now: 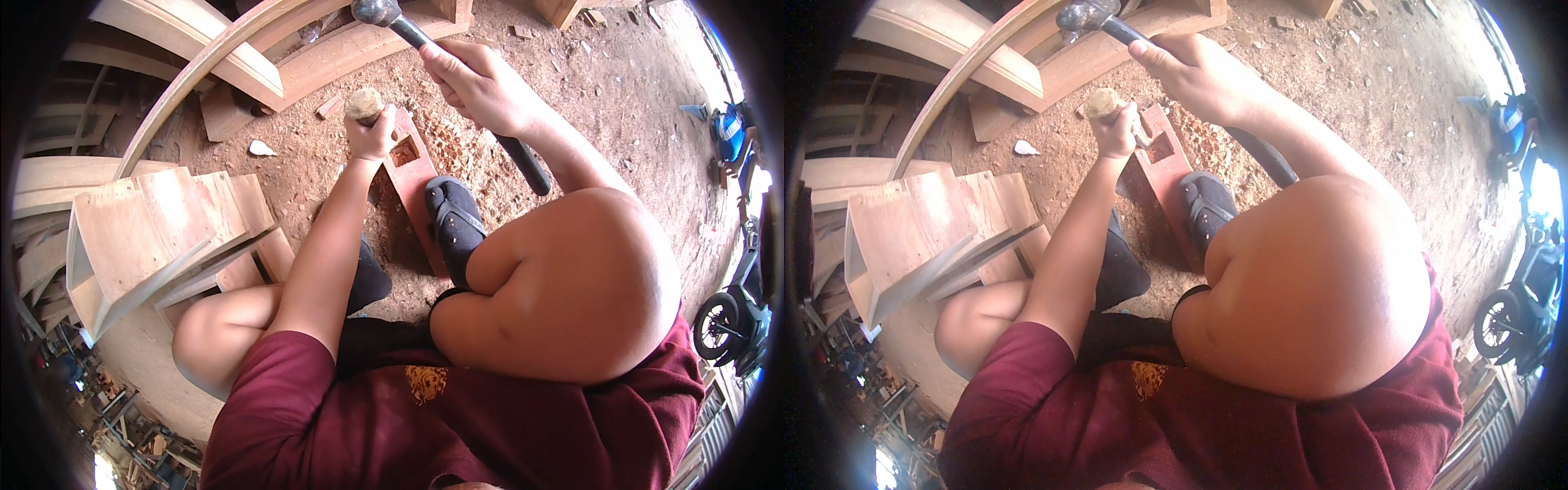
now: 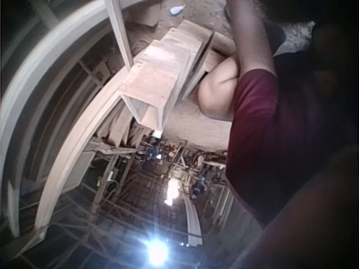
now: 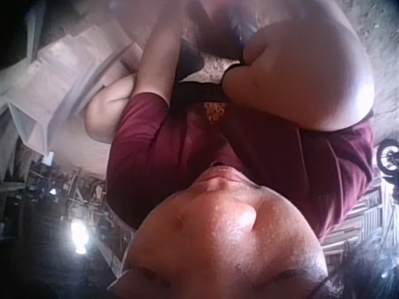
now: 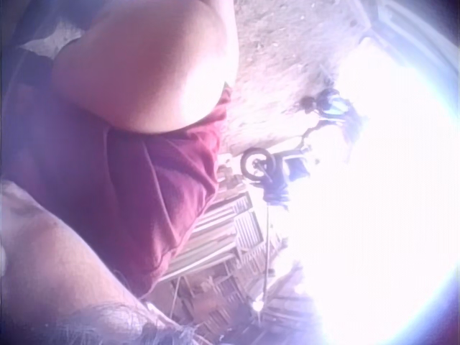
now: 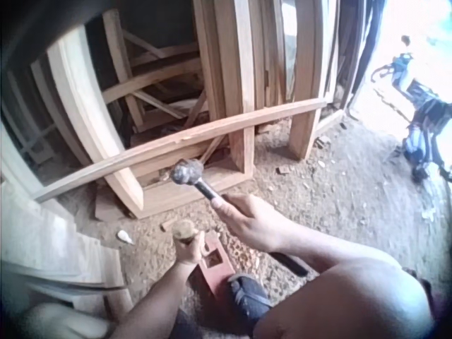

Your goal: The person sits on the ground and uses a hammer to strike a chisel, carving a small piece of wood held against a red brick. The person repeatedly adjusts the wood and strikes it to shape the material.

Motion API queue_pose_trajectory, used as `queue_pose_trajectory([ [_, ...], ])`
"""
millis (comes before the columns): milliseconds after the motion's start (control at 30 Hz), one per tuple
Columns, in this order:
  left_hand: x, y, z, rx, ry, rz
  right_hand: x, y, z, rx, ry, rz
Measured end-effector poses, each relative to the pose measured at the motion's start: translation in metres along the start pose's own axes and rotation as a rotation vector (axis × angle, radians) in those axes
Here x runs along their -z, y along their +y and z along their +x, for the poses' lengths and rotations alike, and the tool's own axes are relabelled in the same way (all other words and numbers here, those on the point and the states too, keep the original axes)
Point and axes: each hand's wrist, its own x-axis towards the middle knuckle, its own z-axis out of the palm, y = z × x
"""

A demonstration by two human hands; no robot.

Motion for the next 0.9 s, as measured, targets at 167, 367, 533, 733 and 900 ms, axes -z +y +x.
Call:
queue_pose_trajectory([
  [167,0.000,0.000,0.009,0.052,-0.042,0.047,0.001,-0.010,0.002,0.006,-0.018,-0.024],
  [367,-0.002,-0.004,0.017,0.068,0.007,0.131,0.008,-0.044,0.005,0.321,0.177,-0.038],
  [533,-0.003,-0.003,0.016,0.106,0.104,0.072,-0.014,-0.041,0.023,0.195,-0.035,-0.637],
  [733,-0.001,-0.007,0.013,0.053,0.071,0.110,-0.021,-0.020,0.049,0.519,0.177,-0.486],
  [900,-0.002,-0.010,0.012,0.042,0.060,0.037,-0.020,-0.029,0.044,0.097,-0.464,-0.893],
])
